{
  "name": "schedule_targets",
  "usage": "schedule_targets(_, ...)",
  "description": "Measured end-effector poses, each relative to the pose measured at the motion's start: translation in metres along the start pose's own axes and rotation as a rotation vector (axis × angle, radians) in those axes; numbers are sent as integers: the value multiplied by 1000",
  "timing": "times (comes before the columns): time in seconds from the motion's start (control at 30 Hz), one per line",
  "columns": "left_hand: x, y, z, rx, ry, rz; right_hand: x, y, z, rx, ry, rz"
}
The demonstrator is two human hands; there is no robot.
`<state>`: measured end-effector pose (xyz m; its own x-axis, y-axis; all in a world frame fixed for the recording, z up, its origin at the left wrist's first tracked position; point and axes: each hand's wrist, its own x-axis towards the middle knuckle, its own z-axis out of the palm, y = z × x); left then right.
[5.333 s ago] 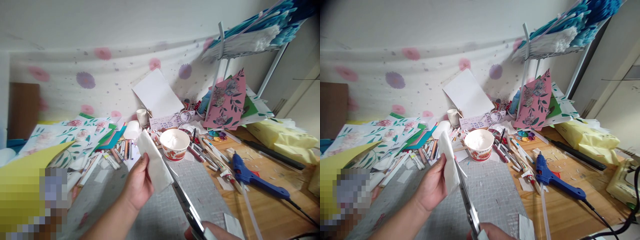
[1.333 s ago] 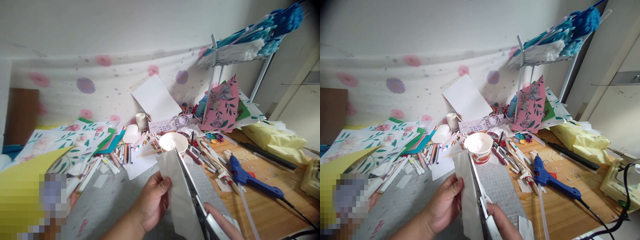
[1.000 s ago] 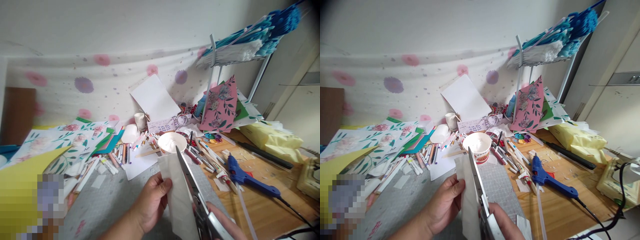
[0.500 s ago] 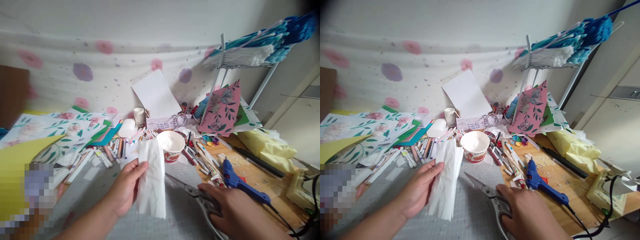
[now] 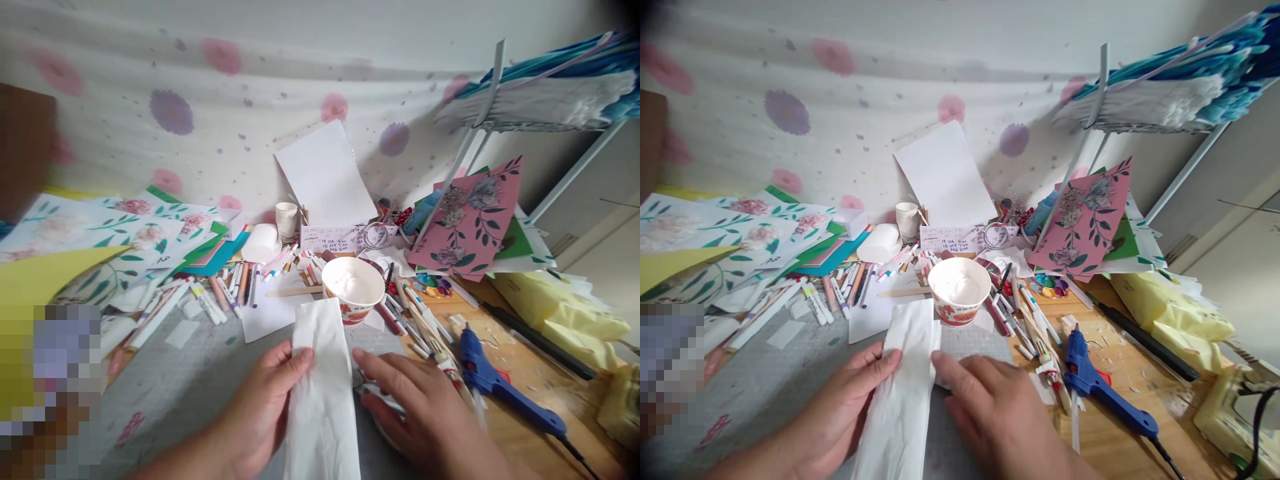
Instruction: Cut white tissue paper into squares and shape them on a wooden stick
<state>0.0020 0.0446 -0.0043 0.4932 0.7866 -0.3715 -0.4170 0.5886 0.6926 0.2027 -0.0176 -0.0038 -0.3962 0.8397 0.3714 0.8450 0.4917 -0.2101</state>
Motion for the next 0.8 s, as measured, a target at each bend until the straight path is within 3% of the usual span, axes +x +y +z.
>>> schedule_targets(0.1, -1, -2, -1, 6, -15, 4, 6, -10, 8, 149, -3, -78)
schedule_targets(0.33, -2, -7, -2, 138, -96, 115, 16, -23, 7, 607, 179, 64)
schedule_targets(0.57, -5, -8, -2, 74, -172, -58, 8, -24, 8, 840, 195, 229)
schedule_targets(0.73, -9, -10, -2, 309, -191, -11, -1, -27, 13, 1180, 165, 425)
schedule_targets(0.8, -11, -9, -2, 455, -198, 22, -1, -26, 12, 1327, 215, 491)
